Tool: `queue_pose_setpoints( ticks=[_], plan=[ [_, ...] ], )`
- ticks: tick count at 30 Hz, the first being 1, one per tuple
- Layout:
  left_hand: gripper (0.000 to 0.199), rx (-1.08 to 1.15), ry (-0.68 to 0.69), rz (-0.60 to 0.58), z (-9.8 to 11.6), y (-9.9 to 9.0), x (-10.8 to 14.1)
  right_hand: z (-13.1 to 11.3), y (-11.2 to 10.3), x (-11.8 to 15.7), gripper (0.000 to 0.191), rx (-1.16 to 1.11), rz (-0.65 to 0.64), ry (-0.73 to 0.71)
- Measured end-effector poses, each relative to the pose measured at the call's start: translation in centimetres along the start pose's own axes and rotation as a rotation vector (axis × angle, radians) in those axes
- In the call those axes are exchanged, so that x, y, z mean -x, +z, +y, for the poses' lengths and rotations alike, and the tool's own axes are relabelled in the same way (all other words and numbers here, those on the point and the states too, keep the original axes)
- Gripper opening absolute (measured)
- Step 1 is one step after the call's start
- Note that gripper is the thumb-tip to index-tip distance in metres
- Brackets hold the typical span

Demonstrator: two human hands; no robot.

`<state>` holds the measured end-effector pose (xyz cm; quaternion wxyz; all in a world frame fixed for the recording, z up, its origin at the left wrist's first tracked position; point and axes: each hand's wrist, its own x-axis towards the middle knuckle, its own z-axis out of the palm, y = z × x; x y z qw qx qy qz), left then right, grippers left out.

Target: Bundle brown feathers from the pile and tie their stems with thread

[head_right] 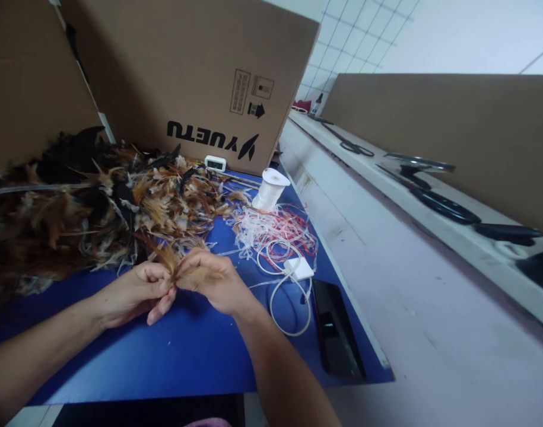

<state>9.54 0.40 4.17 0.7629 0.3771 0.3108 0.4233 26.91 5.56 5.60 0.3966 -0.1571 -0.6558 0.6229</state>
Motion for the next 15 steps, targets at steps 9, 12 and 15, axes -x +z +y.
queue_pose_setpoints(
  ticks=[9,12,15],
  plan=[
    [0.024,-0.037,0.033,0.030,-0.2,0.0,0.0,0.5,-0.1,0.0,0.008,-0.018,-0.010,0.019],
    [0.023,-0.041,0.064,0.061,0.2,0.0,-0.1,0.2,-0.2,-0.1,0.009,-0.007,0.085,0.065],
    [0.021,-0.014,0.185,0.123,1.1,-0.1,0.2,0.1,-1.3,-0.2,0.012,0.140,0.249,0.140]
  ],
)
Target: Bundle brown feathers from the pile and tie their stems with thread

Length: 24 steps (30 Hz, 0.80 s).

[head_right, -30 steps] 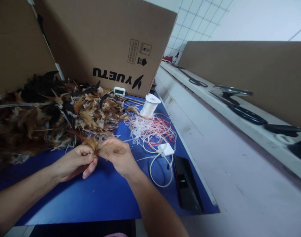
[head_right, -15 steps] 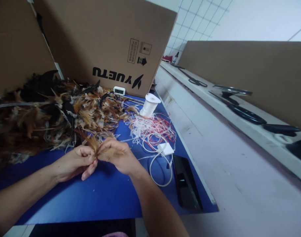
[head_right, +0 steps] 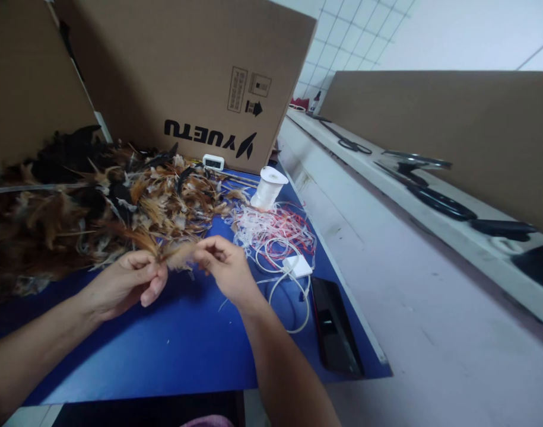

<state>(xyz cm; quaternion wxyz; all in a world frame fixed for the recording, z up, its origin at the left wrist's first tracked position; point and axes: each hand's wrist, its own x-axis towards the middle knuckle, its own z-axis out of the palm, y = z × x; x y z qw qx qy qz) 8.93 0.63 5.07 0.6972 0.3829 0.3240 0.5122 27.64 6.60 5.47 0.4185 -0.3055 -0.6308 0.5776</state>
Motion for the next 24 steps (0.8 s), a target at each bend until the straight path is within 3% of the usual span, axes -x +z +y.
queue_pose_setpoints(
  ticks=[4,7,11,18,24],
  plan=[
    [0.016,0.072,0.186,0.124,1.7,-0.2,0.3,0.4,-1.5,-0.4,0.006,0.591,0.164,-0.046],
    [0.015,0.110,0.276,0.192,2.7,-0.2,0.5,1.0,-1.5,-0.3,0.009,0.935,0.111,-0.060],
    [0.016,0.110,0.308,0.237,3.2,0.0,0.6,1.7,-0.2,-0.1,0.008,1.131,0.024,-0.015],
    [0.016,0.083,0.313,0.250,2.7,-0.2,0.3,2.4,1.0,-0.7,0.011,1.186,-0.001,0.031],
    [0.017,0.069,0.313,0.257,2.6,-0.4,0.3,2.7,0.3,-0.8,0.012,0.818,0.092,0.054]
  ],
)
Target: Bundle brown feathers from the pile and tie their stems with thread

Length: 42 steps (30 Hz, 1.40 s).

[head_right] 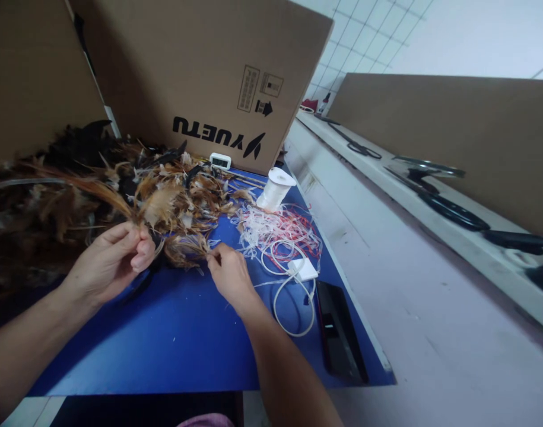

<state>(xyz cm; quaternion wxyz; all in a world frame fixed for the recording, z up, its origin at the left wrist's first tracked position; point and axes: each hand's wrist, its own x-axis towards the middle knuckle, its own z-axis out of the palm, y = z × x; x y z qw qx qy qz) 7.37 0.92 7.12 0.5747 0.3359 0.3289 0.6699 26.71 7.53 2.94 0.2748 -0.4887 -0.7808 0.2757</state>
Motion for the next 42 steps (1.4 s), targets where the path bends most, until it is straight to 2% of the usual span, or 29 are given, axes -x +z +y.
queue_pose_setpoints(
  ticks=[3,6,9,15,22,27,31,34,37,42],
  plan=[
    [0.018,-0.001,-0.005,0.002,0.0,0.1,0.0,0.4,0.0,-0.1,0.007,-0.223,0.000,0.054],
    [0.018,-0.005,-0.007,0.006,0.0,0.1,0.0,0.5,0.0,-0.1,0.005,-0.344,-0.016,0.089],
    [0.018,-0.007,-0.006,0.001,-0.1,0.1,0.0,0.3,0.0,0.0,0.011,-0.354,-0.031,0.101],
    [0.019,-0.004,-0.010,0.004,-0.2,0.0,0.0,-0.6,0.4,0.3,0.010,-0.345,-0.054,0.084],
    [0.018,-0.010,-0.013,-0.003,-0.2,0.0,-0.1,-0.1,0.6,0.0,0.016,-0.410,0.042,0.054],
    [0.018,-0.012,-0.011,0.005,-0.2,0.1,-0.1,0.2,0.6,-0.2,0.016,-0.544,-0.019,0.143],
    [0.018,-0.011,-0.007,0.001,-0.1,0.2,0.0,0.1,0.5,-0.4,0.012,-0.605,-0.024,0.162],
    [0.019,-0.003,-0.004,-0.001,0.0,0.1,0.1,0.6,0.4,-0.8,0.010,-0.529,0.042,0.148],
    [0.018,0.010,-0.003,-0.003,0.1,0.1,0.1,1.2,0.5,-1.3,0.010,-0.344,0.106,0.099],
    [0.017,0.022,0.002,-0.011,0.3,0.0,0.0,0.7,0.6,-1.8,0.013,-0.133,0.107,0.004]
  ],
)
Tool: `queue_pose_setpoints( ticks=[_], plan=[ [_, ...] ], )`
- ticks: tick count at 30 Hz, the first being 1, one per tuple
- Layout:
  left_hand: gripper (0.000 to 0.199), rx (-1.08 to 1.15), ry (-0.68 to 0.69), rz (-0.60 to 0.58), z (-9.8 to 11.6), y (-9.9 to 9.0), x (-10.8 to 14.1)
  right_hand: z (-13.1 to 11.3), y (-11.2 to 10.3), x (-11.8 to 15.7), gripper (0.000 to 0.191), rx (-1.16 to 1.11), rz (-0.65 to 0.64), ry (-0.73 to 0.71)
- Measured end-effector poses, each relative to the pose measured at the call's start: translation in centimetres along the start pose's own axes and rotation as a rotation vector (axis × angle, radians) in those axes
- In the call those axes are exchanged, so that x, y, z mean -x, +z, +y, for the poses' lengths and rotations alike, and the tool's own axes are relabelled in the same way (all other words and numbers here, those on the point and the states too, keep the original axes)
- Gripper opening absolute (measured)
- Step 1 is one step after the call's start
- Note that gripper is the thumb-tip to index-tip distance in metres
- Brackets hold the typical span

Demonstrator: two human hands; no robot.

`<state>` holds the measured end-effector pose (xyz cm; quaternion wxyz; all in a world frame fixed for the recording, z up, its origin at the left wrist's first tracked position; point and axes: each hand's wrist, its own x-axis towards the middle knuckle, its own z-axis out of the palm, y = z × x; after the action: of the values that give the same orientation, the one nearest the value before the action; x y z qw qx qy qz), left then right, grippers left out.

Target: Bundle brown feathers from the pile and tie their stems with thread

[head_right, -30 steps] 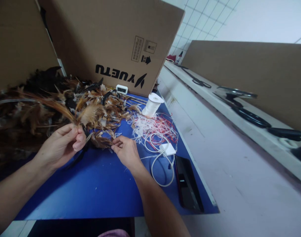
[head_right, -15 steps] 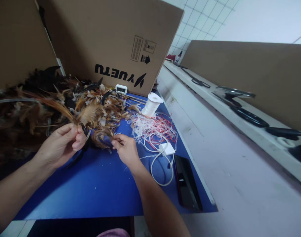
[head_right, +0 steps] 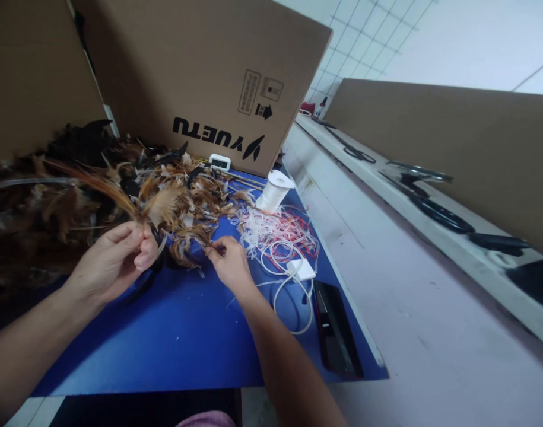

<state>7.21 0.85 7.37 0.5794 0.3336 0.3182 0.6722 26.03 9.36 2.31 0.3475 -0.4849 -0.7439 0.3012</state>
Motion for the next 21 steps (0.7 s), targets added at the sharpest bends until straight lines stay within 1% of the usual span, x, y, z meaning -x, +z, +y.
queue_pose_setpoints(
  ticks=[3,6,9,13,16,19,21],
  plan=[
    [0.016,0.004,0.005,-0.006,0.1,-0.1,0.0,-1.1,0.2,-0.3,0.013,0.123,-0.008,-0.022],
    [0.016,0.007,0.011,-0.010,0.1,-0.2,-0.1,-1.9,0.6,-1.0,0.008,0.250,-0.069,-0.010],
    [0.016,0.013,0.012,0.003,0.1,-0.2,-0.2,-2.3,1.1,-2.2,0.009,0.281,-0.117,0.022],
    [0.016,0.020,0.003,0.016,0.1,-0.2,-0.4,-2.8,2.0,-3.8,0.011,0.198,-0.119,0.063],
    [0.015,0.019,0.005,0.012,0.1,-0.3,-0.4,-3.6,3.0,-4.7,0.009,0.080,-0.158,0.111],
    [0.015,0.013,-0.005,0.019,0.2,-0.4,-0.4,-4.8,3.7,-5.0,0.014,-0.043,-0.237,0.140],
    [0.015,0.013,-0.009,0.025,0.1,-0.4,-0.4,-5.6,3.5,-4.7,0.018,-0.109,-0.352,0.106]
  ],
)
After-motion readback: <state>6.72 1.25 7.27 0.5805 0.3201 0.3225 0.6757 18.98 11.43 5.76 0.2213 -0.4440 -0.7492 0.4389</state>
